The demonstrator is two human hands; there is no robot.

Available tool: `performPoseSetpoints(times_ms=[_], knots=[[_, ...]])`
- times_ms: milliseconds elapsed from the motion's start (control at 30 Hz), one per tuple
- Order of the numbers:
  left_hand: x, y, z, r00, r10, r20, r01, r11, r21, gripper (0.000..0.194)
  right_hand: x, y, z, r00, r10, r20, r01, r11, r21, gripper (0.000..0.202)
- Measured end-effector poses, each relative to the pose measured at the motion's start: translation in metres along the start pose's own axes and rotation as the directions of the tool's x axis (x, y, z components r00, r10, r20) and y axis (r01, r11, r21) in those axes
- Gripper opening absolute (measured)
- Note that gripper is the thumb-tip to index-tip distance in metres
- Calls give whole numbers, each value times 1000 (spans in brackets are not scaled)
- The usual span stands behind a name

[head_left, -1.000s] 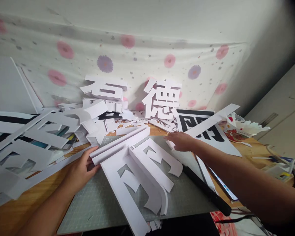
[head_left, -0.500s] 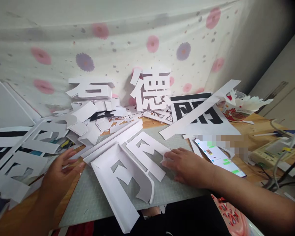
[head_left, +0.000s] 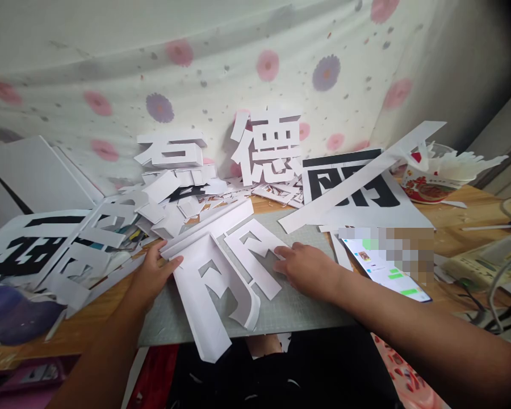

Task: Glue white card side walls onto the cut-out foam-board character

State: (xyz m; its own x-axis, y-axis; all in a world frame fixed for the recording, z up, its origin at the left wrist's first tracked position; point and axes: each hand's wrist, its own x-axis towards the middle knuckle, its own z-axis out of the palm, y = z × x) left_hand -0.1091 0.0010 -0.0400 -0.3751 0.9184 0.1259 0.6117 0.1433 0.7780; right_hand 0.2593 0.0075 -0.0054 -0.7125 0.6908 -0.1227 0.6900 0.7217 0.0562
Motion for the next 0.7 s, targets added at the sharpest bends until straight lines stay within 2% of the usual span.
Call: performPoseSetpoints(times_ms=[133, 300, 433, 567, 700], knots=[[8, 12, 3, 992, -127, 29, 129, 987, -92, 77, -2, -3, -5, 1000, 13, -25, -13, 1000, -4, 17], [24, 24, 7, 991, -132, 31, 135, 984, -113, 77, -3, -12, -8, 999, -8, -32, 8, 1000, 2, 23], [39, 25, 11, 992, -124, 37, 129, 979, -158, 74, -1, -19, -8, 999, -43, -33, 43, 999, 9, 24], [48, 20, 19, 991, -131, 6, 129, 965, -228, 61, 2, -22, -7, 996, -78, -31, 79, 996, 33, 24], [43, 18, 24, 986, -167, 2, 158, 931, -328, 46, 4, -21, -7, 995, -96, -28, 97, 993, 59, 26]])
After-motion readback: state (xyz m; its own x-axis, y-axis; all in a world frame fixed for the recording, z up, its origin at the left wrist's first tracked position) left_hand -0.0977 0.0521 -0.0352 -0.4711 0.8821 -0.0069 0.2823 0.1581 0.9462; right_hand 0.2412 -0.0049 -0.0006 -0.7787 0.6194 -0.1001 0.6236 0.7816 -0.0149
